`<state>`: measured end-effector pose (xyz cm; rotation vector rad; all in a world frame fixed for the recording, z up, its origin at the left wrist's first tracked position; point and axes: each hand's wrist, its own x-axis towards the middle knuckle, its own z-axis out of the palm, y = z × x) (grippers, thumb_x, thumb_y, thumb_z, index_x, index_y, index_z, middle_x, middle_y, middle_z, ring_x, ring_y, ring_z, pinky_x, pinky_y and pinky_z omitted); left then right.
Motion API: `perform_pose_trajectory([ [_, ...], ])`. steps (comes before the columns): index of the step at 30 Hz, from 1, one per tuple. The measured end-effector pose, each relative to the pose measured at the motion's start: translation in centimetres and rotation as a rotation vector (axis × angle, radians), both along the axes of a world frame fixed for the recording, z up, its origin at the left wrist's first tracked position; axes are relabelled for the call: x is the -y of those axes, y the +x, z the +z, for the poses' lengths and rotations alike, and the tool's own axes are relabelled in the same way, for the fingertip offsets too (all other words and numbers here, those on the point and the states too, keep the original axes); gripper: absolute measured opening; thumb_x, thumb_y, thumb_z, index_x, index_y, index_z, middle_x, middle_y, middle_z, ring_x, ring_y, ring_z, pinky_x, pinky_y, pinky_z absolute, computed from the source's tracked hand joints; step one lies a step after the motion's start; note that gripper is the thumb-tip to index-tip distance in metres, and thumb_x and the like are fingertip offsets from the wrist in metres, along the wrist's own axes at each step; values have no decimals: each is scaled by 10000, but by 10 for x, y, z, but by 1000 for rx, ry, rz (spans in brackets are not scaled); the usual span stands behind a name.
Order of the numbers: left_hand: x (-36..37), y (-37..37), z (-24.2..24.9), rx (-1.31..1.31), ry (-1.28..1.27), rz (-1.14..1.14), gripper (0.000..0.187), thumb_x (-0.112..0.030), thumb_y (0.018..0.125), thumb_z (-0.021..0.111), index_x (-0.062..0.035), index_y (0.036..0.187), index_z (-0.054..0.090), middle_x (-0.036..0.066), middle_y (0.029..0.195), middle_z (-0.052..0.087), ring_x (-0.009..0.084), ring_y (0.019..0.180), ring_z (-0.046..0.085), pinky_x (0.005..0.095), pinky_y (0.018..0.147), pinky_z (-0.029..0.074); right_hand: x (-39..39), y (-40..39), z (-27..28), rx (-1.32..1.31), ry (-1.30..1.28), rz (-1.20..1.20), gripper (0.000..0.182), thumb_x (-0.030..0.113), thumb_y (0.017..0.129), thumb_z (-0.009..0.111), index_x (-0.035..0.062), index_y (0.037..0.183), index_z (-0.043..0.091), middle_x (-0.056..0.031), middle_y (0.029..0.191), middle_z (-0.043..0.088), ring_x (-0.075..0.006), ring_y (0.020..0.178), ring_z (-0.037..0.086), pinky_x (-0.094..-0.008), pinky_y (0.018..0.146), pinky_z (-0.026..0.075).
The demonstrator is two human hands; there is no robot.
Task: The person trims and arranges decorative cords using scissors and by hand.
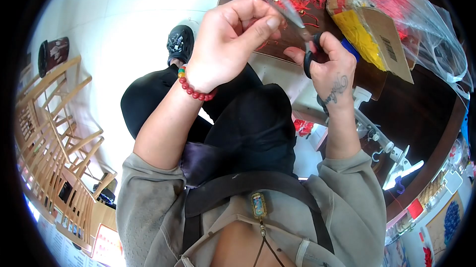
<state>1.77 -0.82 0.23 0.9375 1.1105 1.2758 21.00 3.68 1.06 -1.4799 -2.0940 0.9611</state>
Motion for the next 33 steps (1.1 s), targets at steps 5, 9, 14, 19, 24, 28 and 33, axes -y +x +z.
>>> perform_pose_trajectory([
  [5,-6,-6,-7,400,-89,4,179,-161,950,531,-7,1007,602,4,842,596,41,681,483,180,616,394,2,-9,-2,-665,-320,-124,264,8,744,753,20,855,514,-42,846,618,-97,795,580,-222,750,476],
  [9,-10,-9,-13,720,-93,18,174,-138,949,523,-1,1029,596,13,859,588,9,547,358,164,509,303,7,-21,-8,-971,-397,-89,220,-89,788,648,25,897,495,-142,987,628,-141,906,601,-268,842,494],
  [14,-9,-10,-11,909,-92,-39,181,-142,964,484,-6,1046,571,12,875,544,3,543,349,174,536,325,10,-35,-19,-1059,-538,-132,203,-96,789,633,22,893,504,-171,1046,629,-179,956,614,-293,873,495],
  [19,-9,-10,-13,931,-93,-55,179,-137,966,472,-6,1041,568,10,862,542,1,535,356,177,545,332,12,-40,-21,-1121,-642,-97,207,-113,783,627,26,875,504,-183,1073,625,-196,984,623,-306,876,509],
  [24,-10,-10,-4,773,-131,-19,200,-152,952,507,7,1049,583,3,838,571,-2,526,354,168,520,321,12,-39,-23,-1100,-551,-145,201,-77,777,678,23,845,516,-125,909,646,-156,831,634,-274,772,533],
  [28,-8,-4,4,136,-13,-13,240,-67,915,554,17,1138,576,35,944,610,11,632,466,161,578,401,-1,-27,-13,-1099,-690,-189,183,-29,777,701,33,830,537,-99,834,647,-141,730,631,-233,674,522],
  [33,-7,-7,2,-438,145,-146,202,14,850,630,48,1048,653,79,1007,648,107,845,630,214,749,508,-11,-16,-10,-1090,-892,-167,110,58,804,695,24,825,593,-79,780,640,-126,652,604,-206,579,469],
])
